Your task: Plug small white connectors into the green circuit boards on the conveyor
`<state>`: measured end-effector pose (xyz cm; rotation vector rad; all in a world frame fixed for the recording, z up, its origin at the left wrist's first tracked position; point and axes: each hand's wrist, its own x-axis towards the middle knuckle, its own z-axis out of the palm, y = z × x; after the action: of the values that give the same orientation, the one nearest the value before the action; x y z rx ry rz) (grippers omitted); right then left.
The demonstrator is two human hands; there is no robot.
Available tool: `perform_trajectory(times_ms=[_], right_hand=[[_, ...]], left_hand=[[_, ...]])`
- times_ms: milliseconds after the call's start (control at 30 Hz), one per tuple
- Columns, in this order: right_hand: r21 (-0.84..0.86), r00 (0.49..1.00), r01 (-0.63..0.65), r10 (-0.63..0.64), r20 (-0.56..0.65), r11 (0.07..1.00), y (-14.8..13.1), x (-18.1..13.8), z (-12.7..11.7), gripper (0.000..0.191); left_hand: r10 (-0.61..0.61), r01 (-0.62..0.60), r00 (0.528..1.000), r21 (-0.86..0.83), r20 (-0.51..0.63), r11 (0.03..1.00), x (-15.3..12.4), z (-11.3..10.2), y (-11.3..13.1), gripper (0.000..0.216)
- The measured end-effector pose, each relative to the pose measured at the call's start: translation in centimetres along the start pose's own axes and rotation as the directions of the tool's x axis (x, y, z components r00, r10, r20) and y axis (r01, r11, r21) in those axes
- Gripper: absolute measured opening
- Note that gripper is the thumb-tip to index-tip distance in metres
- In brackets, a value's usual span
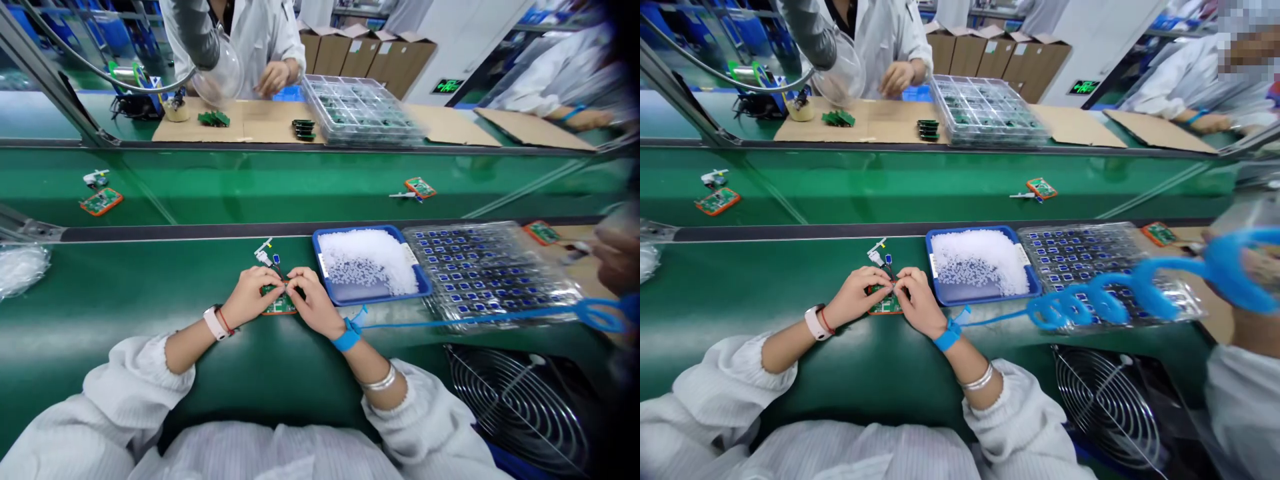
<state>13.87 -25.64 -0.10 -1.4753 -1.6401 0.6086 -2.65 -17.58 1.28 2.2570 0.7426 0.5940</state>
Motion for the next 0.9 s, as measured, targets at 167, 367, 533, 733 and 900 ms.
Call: perform_trajectory(times_ms=[167, 367, 533, 733, 900], right_hand=[[0.003, 1.0, -0.003, 0.003, 0.017, 1.0, -0.3, 0.1, 0.2, 0.011], [0.065, 0.996, -0.084, 0.084, 0.007, 0.994, -0.2, 0.6, 0.4, 0.013], [0.012, 0.996, -0.087, 0.086, 0.024, 0.996, -0.5, 1.0, 0.8, 0.015], [-0.077, 0.995, 0.013, -0.021, -0.096, 0.997, -1.4, 0.5, -3.0, 0.013], [-0.334, 0.918, -0.244, 0.106, -0.382, 0.911, 2.8, -2.0, -11.0, 0.011]], left_hand=[[0.014, -0.014, 1.0, -0.055, 0.005, 0.998, 0.4, 0.1, -0.1, 0.011], [0.041, -0.041, 0.999, 0.007, 0.013, 0.999, 0.7, 0.0, 0.0, 0.016], [0.027, -0.027, 0.998, 0.002, 0.05, 1.0, 0.9, -0.3, 0.1, 0.016], [0.031, -0.032, 0.999, 0.049, 0.019, 0.998, 0.5, -0.6, -0.5, 0.009], [0.063, -0.07, 0.996, 0.125, 0.055, 0.99, 0.3, -0.9, -1.1, 0.013]])
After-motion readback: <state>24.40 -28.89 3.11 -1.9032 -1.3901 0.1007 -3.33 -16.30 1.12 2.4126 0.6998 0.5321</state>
